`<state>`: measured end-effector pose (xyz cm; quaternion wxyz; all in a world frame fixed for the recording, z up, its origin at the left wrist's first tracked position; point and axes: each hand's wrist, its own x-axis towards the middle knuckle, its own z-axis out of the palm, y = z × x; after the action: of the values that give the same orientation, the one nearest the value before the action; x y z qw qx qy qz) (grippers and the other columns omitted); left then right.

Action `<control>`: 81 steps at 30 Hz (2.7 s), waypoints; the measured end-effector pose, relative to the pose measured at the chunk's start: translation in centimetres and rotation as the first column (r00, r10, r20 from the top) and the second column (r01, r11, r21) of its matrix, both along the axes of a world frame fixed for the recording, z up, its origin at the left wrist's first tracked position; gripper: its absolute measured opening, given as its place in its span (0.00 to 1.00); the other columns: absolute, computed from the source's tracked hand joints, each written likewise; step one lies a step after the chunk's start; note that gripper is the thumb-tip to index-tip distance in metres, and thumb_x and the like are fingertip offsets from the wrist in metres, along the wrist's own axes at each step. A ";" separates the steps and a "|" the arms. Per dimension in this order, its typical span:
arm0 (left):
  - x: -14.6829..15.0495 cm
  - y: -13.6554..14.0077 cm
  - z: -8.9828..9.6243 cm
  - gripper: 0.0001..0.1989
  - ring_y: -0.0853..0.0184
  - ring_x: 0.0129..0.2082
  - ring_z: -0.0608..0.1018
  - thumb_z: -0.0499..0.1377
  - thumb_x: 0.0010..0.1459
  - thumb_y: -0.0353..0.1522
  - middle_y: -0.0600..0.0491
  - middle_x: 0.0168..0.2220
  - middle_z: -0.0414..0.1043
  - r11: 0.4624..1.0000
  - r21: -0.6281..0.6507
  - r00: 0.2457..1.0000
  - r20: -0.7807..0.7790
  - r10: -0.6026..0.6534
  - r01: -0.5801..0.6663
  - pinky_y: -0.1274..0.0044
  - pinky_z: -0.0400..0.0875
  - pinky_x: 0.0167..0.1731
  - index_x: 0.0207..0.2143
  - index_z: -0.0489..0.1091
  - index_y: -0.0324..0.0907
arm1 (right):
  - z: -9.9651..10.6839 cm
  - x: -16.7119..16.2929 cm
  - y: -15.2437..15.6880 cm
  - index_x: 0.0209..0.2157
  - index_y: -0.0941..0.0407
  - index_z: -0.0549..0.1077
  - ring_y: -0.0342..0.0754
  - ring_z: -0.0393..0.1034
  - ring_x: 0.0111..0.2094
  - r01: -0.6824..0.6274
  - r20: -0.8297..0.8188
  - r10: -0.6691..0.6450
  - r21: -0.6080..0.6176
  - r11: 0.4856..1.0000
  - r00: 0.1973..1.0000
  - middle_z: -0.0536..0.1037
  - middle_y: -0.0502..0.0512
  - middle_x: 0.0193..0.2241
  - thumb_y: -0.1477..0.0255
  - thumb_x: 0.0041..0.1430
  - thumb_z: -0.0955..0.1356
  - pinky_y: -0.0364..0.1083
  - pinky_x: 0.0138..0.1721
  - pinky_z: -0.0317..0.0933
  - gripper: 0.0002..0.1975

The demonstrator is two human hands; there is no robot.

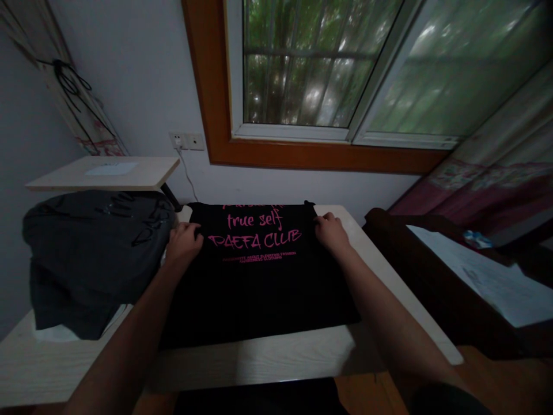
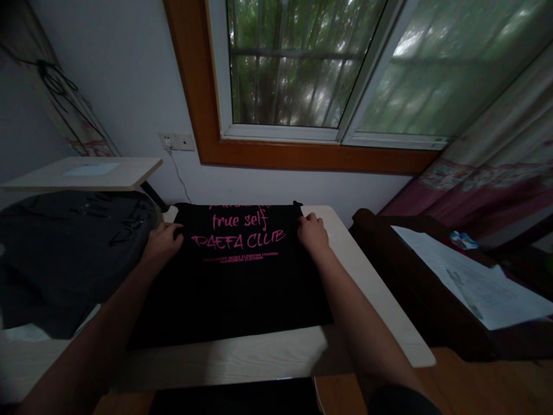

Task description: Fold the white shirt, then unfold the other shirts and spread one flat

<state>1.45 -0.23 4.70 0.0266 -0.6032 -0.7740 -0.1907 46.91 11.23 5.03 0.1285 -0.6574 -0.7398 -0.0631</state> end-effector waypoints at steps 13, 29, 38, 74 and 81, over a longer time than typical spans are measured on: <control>1.1 -0.2 -2.8 0.23 0.50 0.50 0.71 0.49 0.64 0.32 0.37 0.54 0.65 0.980 0.089 0.977 -0.104 0.188 -0.179 0.63 0.67 0.48 0.60 0.67 0.40 | -3.3 -0.2 0.0 0.54 0.54 0.74 0.59 0.64 0.47 0.148 -0.083 -0.138 0.130 0.980 0.987 0.70 0.67 0.48 0.72 0.67 0.58 0.52 0.42 0.63 0.20; 0.5 -2.5 -2.2 0.23 0.61 0.34 0.79 0.45 0.68 0.40 0.42 0.49 0.70 0.978 -0.067 0.957 -0.232 0.176 -0.196 0.72 0.71 0.33 0.58 0.71 0.47 | -2.7 0.5 -3.3 0.55 0.54 0.69 0.50 0.72 0.31 0.143 0.056 -0.139 -0.062 0.988 0.989 0.67 0.67 0.53 0.72 0.70 0.55 0.47 0.32 0.61 0.19; 0.2 -3.3 -2.5 0.25 0.55 0.35 0.81 0.44 0.68 0.38 0.39 0.41 0.79 0.972 -0.150 0.948 -0.290 0.129 -0.179 0.67 0.72 0.37 0.62 0.66 0.44 | -2.3 1.1 -6.1 0.56 0.55 0.67 0.50 0.72 0.38 0.180 0.154 -0.175 -0.021 0.983 0.973 0.64 0.64 0.52 0.72 0.71 0.55 0.45 0.32 0.60 0.18; -0.7 -10.2 1.3 0.24 0.50 0.41 0.83 0.42 0.69 0.39 0.42 0.44 0.80 0.813 -0.576 0.949 -0.298 -0.106 -0.090 0.62 0.74 0.40 0.64 0.61 0.48 | 2.1 2.9 -12.8 0.57 0.58 0.63 0.55 0.77 0.37 0.085 0.339 0.105 -0.501 0.861 0.935 0.70 0.68 0.46 0.77 0.67 0.56 0.49 0.34 0.65 0.18; 0.6 -8.3 2.2 0.22 0.50 0.42 0.80 0.44 0.68 0.41 0.41 0.47 0.75 0.899 -0.431 0.925 -0.368 -0.097 -0.077 0.64 0.73 0.39 0.54 0.69 0.44 | 3.1 3.1 -7.7 0.53 0.55 0.69 0.60 0.72 0.49 0.045 0.276 0.122 -0.532 0.846 0.953 0.71 0.65 0.49 0.69 0.64 0.63 0.53 0.43 0.63 0.16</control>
<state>2.09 -8.55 6.94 0.0391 -0.6230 -0.7737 0.1086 49.99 3.52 8.16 -0.1707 -0.6347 -0.7521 0.0483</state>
